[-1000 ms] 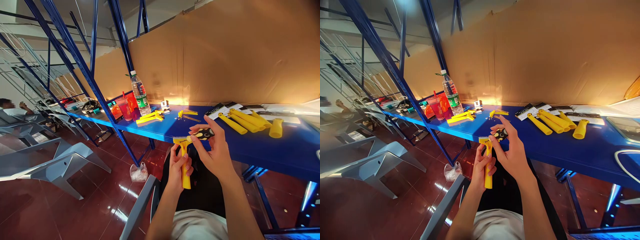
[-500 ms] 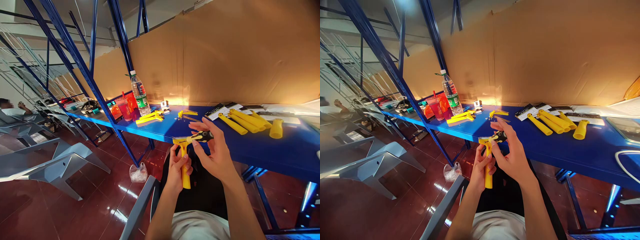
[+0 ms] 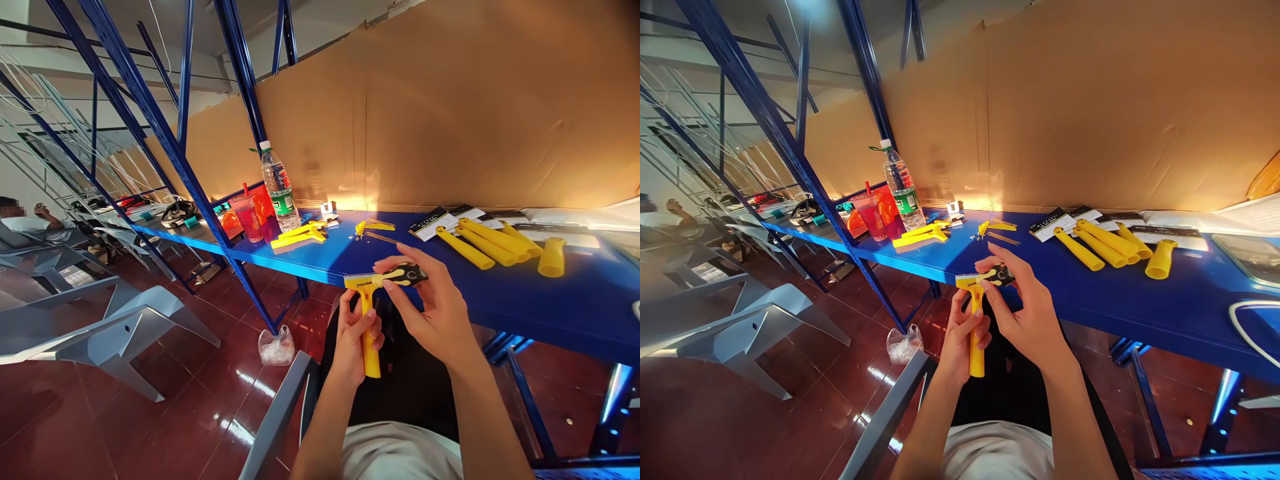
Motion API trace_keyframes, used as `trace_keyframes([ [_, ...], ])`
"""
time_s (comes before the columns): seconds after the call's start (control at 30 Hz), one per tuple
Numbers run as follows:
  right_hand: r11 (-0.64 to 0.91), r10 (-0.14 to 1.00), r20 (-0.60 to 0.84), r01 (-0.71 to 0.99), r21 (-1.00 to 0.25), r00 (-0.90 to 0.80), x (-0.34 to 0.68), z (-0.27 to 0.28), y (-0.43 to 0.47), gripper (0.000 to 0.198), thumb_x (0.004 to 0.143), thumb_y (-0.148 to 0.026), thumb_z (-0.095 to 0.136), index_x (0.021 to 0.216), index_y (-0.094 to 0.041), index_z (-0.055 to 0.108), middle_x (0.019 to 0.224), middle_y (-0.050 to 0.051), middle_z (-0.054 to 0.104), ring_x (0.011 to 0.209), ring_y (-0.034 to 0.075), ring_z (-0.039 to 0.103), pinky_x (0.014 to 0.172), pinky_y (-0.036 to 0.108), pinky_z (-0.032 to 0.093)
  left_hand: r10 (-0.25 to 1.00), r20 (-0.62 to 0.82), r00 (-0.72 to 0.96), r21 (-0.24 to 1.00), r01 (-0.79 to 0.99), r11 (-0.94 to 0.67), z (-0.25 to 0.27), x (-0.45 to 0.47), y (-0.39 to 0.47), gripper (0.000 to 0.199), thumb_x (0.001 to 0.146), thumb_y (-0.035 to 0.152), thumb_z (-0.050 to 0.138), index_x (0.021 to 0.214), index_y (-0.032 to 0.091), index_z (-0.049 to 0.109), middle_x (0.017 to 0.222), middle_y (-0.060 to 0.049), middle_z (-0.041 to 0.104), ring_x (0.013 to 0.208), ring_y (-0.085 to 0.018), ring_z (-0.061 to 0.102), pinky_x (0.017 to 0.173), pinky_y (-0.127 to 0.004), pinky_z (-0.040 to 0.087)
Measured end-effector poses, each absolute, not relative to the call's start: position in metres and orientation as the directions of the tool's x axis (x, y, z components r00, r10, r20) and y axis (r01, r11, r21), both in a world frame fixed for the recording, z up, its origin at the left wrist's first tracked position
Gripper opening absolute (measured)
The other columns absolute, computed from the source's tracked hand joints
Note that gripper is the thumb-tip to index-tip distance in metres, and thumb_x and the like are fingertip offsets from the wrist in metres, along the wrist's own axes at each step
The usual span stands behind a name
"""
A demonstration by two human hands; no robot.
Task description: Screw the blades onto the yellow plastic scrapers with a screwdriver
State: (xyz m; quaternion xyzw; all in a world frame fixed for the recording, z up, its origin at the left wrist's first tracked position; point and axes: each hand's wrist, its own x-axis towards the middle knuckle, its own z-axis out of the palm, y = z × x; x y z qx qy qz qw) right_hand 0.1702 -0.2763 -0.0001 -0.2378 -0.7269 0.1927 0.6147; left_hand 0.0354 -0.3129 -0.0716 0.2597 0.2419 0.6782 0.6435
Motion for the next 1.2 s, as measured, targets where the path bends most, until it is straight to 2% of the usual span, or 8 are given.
trace_keyframes([
  [0.1,0.827,0.554,0.829,0.17,-0.537,-0.078,0.1693,-0.0008,-0.2744,0.06,0.106,-0.024,0.074,0.161,-0.036,0.055,0.124,0.006,0.077,0.114,0.025,0.078,0.103,0.047,0.065,0.998,0.04,-0.045,0.672,-0.738,-0.06,-0.0708,0.0358,-0.3132,0.071,0.082,0.032,0.097,0.137,0.035,0.052,0.105,0.003,0.058,0.06,-0.004,0.044,0.049,-0.019,0.03],
  [0.3,0.851,0.525,0.839,0.118,-0.512,-0.142,0.17,0.0027,-0.2761,0.068,0.106,-0.021,0.071,0.168,-0.037,0.048,0.154,0.011,0.067,0.144,0.032,0.066,0.116,0.056,0.061,0.998,0.052,-0.036,0.661,-0.748,-0.062,-0.0732,0.0356,-0.3128,0.069,0.084,0.031,0.096,0.137,0.035,0.052,0.098,0.005,0.055,0.059,-0.004,0.043,0.049,-0.018,0.029],
  [0.5,0.85,0.513,0.858,0.16,-0.502,-0.036,0.1692,-0.0042,-0.2721,0.061,0.103,-0.02,0.077,0.159,-0.038,0.058,0.123,0.006,0.078,0.111,0.027,0.079,0.104,0.052,0.066,0.997,0.065,-0.037,0.662,-0.746,-0.071,-0.074,0.0361,-0.3132,0.065,0.086,0.029,0.094,0.136,0.034,0.052,0.1,0.004,0.056,0.059,-0.004,0.043,0.049,-0.019,0.029],
  [0.63,0.842,0.538,0.837,0.107,-0.529,-0.098,0.1708,-0.0009,-0.2737,0.065,0.107,-0.021,0.071,0.166,-0.039,0.051,0.152,0.01,0.068,0.139,0.032,0.069,0.116,0.057,0.061,0.997,0.059,-0.039,0.658,-0.75,-0.068,-0.0737,0.0359,-0.3126,0.067,0.084,0.03,0.096,0.136,0.034,0.053,0.099,0.004,0.055,0.059,-0.004,0.043,0.049,-0.019,0.028],
  [0.7,0.825,0.565,0.816,0.06,-0.562,-0.122,0.1719,0.0001,-0.2749,0.067,0.108,-0.02,0.069,0.169,-0.039,0.048,0.157,0.01,0.065,0.142,0.032,0.069,0.117,0.057,0.061,0.997,0.056,-0.044,0.656,-0.752,-0.07,-0.0734,0.0358,-0.3124,0.069,0.083,0.031,0.097,0.136,0.034,0.053,0.097,0.005,0.055,0.059,-0.004,0.043,0.049,-0.018,0.027],
  [0.87,0.825,0.561,0.826,0.119,-0.552,-0.059,0.1716,-0.003,-0.2736,0.058,0.104,-0.02,0.077,0.156,-0.039,0.062,0.126,0.005,0.078,0.117,0.026,0.078,0.106,0.049,0.066,0.998,0.052,-0.044,0.648,-0.759,-0.067,-0.0719,0.0357,-0.3126,0.068,0.083,0.03,0.097,0.135,0.034,0.053,0.103,0.004,0.057,0.06,-0.003,0.044,0.049,-0.019,0.027],
  [1.03,0.815,0.58,0.809,0.054,-0.577,-0.097,0.1706,-0.0012,-0.2756,0.069,0.108,-0.025,0.071,0.17,-0.039,0.046,0.157,0.011,0.065,0.145,0.033,0.065,0.116,0.058,0.061,0.998,0.041,-0.047,0.655,-0.753,-0.062,-0.0716,0.0357,-0.3129,0.071,0.081,0.031,0.097,0.136,0.034,0.052,0.098,0.004,0.056,0.059,-0.004,0.043,0.049,-0.019,0.027],
  [1.2,0.802,0.596,0.798,0.089,-0.59,-0.085,0.1732,-0.0036,-0.2742,0.061,0.107,-0.025,0.073,0.164,-0.04,0.056,0.136,0.008,0.076,0.121,0.029,0.077,0.109,0.054,0.065,0.998,0.037,-0.047,0.654,-0.754,-0.06,-0.072,0.0362,-0.3131,0.072,0.081,0.03,0.097,0.137,0.034,0.051,0.096,0.005,0.055,0.058,-0.004,0.043,0.049,-0.019,0.027],
])
